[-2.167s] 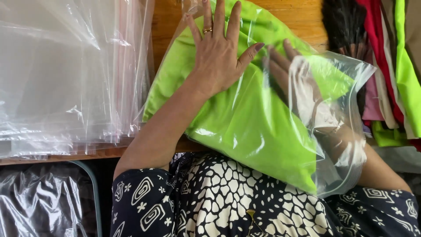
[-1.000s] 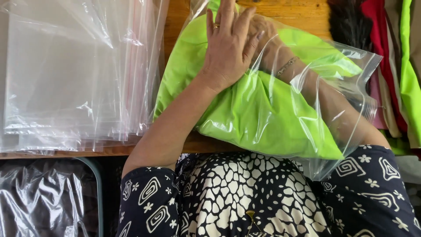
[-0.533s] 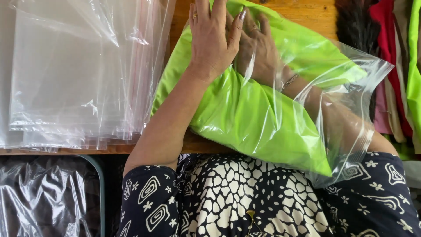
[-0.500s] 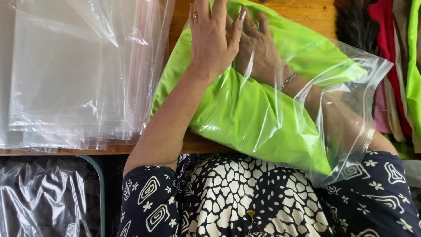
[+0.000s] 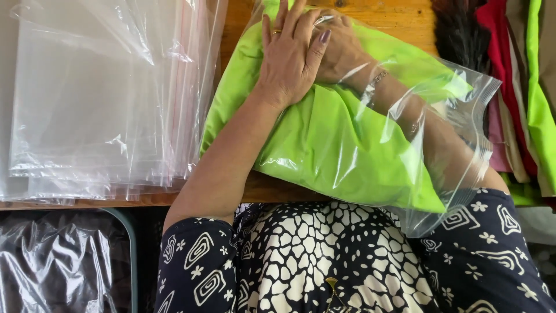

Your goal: The person brushes a lime green garment with a feather duster, then places it into a clear plastic bag and smooths the bag to remove wrinkles. The garment remains inside the bag on the table at the end.

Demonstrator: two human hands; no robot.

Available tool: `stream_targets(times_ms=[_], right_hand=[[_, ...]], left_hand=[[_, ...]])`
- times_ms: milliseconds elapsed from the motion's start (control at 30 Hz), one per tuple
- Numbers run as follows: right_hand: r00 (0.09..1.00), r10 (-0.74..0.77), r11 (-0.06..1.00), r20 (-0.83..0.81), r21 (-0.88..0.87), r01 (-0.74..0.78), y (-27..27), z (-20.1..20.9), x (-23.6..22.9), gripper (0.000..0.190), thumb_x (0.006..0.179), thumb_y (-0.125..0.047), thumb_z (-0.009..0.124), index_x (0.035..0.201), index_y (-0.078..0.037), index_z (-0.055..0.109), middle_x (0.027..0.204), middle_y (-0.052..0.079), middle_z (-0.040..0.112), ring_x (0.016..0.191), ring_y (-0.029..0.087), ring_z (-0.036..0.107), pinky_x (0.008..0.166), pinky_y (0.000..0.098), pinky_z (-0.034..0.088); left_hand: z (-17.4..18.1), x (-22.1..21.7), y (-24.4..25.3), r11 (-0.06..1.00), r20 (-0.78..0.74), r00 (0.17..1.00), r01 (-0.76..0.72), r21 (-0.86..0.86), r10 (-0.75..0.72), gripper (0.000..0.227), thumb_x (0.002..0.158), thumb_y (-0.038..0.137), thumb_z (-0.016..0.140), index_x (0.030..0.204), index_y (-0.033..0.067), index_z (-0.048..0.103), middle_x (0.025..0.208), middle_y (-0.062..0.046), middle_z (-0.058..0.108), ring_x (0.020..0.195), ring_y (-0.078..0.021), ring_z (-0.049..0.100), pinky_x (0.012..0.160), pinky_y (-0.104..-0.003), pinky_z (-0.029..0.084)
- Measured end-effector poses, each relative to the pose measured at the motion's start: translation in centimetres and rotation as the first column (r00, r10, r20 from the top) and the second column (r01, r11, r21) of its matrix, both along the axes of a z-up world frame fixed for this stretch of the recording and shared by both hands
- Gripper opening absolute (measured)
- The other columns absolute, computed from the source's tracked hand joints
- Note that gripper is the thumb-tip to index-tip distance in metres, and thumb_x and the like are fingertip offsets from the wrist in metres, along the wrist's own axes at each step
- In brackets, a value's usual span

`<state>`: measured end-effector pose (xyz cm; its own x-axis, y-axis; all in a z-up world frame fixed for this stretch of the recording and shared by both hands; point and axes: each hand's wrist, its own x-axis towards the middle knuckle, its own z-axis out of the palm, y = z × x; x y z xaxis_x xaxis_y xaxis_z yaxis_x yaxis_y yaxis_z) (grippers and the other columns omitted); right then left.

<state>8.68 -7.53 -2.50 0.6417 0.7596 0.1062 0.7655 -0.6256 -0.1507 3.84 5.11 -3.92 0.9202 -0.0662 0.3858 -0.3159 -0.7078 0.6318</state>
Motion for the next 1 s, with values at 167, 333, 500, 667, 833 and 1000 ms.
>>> stream_targets(times_ms=[167, 333, 500, 667, 833, 1000], right_hand=[[0.987, -0.061, 0.972, -0.147, -0.232, 0.025, -0.1, 2.6, -2.4, 0.071, 0.089, -0.041, 0.048, 0.148, -0.009, 0.024, 0.152, 0.017, 0.017, 0.136, 0.043, 0.011, 0.103, 0.0633, 0.022], [0.977, -0.165, 0.917, -0.133, -0.385, 0.102, -5.3, 2.1, -4.7, 0.059, 0.082, 0.007, 0.046, 0.137, -0.008, 0.029, 0.154, 0.014, 0.006, 0.139, 0.037, 0.001, 0.110, 0.0561, 0.009], [0.916, -0.295, 0.924, -0.273, -0.326, 0.200, -11.6, 3.8, -8.7, 0.075, 0.086, -0.032, 0.044, 0.149, -0.024, 0.006, 0.156, 0.008, -0.003, 0.141, 0.032, -0.002, 0.104, 0.0663, 0.008], [0.809, -0.535, 0.841, -0.243, -0.056, 0.539, -17.7, 0.4, -10.3, 0.090, 0.083, -0.048, 0.052, 0.147, 0.000, 0.011, 0.150, 0.027, 0.012, 0.136, 0.046, 0.014, 0.106, 0.0632, 0.017], [0.963, -0.225, 0.960, 0.149, 0.203, 0.193, -21.9, -6.0, -10.7, 0.053, 0.099, -0.027, 0.061, 0.130, 0.002, 0.029, 0.126, 0.018, 0.037, 0.105, 0.029, 0.031, 0.085, 0.0427, 0.031], [0.844, -0.132, 0.471, -0.520, 0.716, 0.515, -18.4, -0.1, -9.0, 0.039, 0.091, -0.016, 0.068, 0.124, -0.001, 0.053, 0.112, 0.008, 0.060, 0.088, 0.012, 0.060, 0.075, 0.0191, 0.051]], left_hand=[[0.6, -0.2, -0.1, 0.976, -0.315, 0.948, 0.116, 0.183, -0.054, 0.088, 0.081, 0.062, -0.005, 0.146, 0.0077, 0.020, 0.154, -0.008, 0.020, 0.141, -0.0285, 0.000, 0.110, -0.050, -0.011], [0.1, 0.7, -0.4, 0.912, -0.458, 0.889, 0.179, 0.368, 0.010, 0.094, 0.073, 0.065, -0.012, 0.148, 0.0130, 0.008, 0.156, -0.007, 0.005, 0.141, -0.0288, -0.008, 0.108, -0.049, -0.015], [-0.3, 0.9, -0.6, 0.848, -0.457, 0.889, 0.214, 0.485, 0.037, 0.093, 0.074, 0.068, -0.009, 0.149, 0.0147, 0.003, 0.155, -0.007, -0.002, 0.141, -0.0298, -0.009, 0.108, -0.050, -0.013], [1.8, -0.5, -0.6, 0.862, -0.431, 0.902, 0.190, 0.470, 0.036, 0.091, 0.079, 0.070, -0.001, 0.150, 0.0141, 0.003, 0.154, -0.014, -0.008, 0.138, -0.0335, -0.015, 0.108, -0.056, -0.013], [5.9, -3.8, -1.4, 0.924, -0.336, 0.937, 0.211, 0.320, -0.098, 0.089, 0.081, 0.067, 0.003, 0.148, 0.0102, 0.020, 0.152, -0.019, 0.006, 0.137, -0.0380, -0.006, 0.107, -0.061, -0.007], [8.3, -7.0, -3.8, 0.810, -0.537, 0.814, 0.461, 0.364, -0.222, 0.101, 0.068, 0.077, 0.005, 0.147, 0.0167, 0.018, 0.152, -0.015, -0.002, 0.134, -0.0382, -0.015, 0.104, -0.064, -0.012]])
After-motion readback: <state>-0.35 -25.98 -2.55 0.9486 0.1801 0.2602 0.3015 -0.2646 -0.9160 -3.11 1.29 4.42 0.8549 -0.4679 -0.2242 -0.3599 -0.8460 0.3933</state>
